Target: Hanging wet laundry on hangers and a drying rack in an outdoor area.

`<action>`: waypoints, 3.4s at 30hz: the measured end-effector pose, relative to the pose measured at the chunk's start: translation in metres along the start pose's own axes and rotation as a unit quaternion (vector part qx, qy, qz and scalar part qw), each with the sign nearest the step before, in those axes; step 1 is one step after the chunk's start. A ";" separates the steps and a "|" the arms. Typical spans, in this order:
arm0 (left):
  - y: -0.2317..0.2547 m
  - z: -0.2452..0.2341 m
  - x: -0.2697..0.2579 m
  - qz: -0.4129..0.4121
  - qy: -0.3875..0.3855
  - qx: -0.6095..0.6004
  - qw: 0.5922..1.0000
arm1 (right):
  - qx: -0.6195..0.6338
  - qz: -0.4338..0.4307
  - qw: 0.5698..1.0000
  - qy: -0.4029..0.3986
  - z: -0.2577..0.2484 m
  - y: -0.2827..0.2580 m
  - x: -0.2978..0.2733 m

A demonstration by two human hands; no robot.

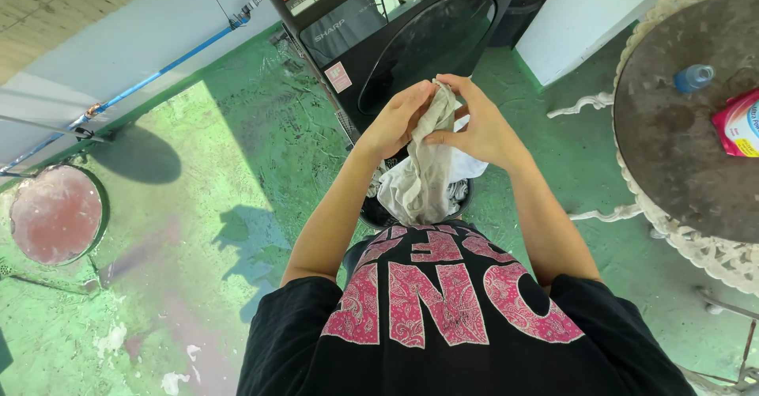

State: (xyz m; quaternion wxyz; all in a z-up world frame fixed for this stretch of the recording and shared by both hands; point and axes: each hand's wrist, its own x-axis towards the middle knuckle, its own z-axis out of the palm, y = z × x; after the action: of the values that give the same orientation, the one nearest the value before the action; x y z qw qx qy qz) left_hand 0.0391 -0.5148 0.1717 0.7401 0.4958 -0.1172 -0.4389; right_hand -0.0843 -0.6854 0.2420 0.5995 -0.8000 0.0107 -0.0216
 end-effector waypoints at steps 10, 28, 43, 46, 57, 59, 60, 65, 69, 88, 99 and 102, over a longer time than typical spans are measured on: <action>0.051 0.020 -0.048 0.263 0.080 0.474 0.837 | 0.192 0.036 0.980 -0.040 -0.054 0.079 0.058; 0.051 0.036 -0.034 0.110 0.396 0.657 0.632 | -0.447 0.032 0.892 0.065 -0.188 0.151 0.363; 0.084 -0.008 -0.049 0.075 0.414 0.517 0.746 | -0.060 -0.151 0.984 0.077 -0.113 0.072 0.189; 0.054 -0.025 -0.035 0.237 0.414 0.547 0.688 | -0.077 -0.203 0.973 0.077 -0.035 0.062 0.106; 0.011 -0.065 -0.053 0.239 0.491 0.216 0.809 | -0.106 -0.254 0.901 -0.335 0.005 0.011 0.054; 0.042 -0.025 -0.082 0.071 0.451 0.392 0.799 | -0.289 -0.454 0.842 -0.031 -0.010 -0.053 0.066; 0.047 -0.011 -0.086 0.064 0.451 0.389 0.800 | -0.287 -0.450 0.845 -0.036 -0.007 -0.052 0.081; 0.073 0.016 -0.107 0.169 0.161 0.574 0.785 | -0.265 -0.409 0.849 -0.202 -0.008 0.019 0.150; 0.081 -0.036 -0.131 0.068 0.135 0.579 0.801 | -0.267 -0.303 0.903 -0.147 -0.031 0.060 0.156; -0.043 -0.061 -0.099 0.195 0.541 0.617 0.537 | -0.056 -0.172 0.981 -0.065 0.018 0.023 0.100; 0.053 -0.004 -0.064 0.119 0.432 0.699 0.558 | 0.195 -0.055 0.979 0.004 -0.016 0.065 0.110; 0.059 -0.015 -0.054 0.037 0.407 0.749 0.521 | 0.420 -0.187 0.888 -0.021 0.018 0.034 0.105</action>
State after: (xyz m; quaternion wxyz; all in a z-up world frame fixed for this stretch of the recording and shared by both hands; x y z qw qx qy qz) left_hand 0.0478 -0.4572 0.2276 0.0782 0.9873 -0.1067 0.0884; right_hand 0.0220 -0.6822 0.2067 0.8643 -0.4614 -0.1616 -0.1184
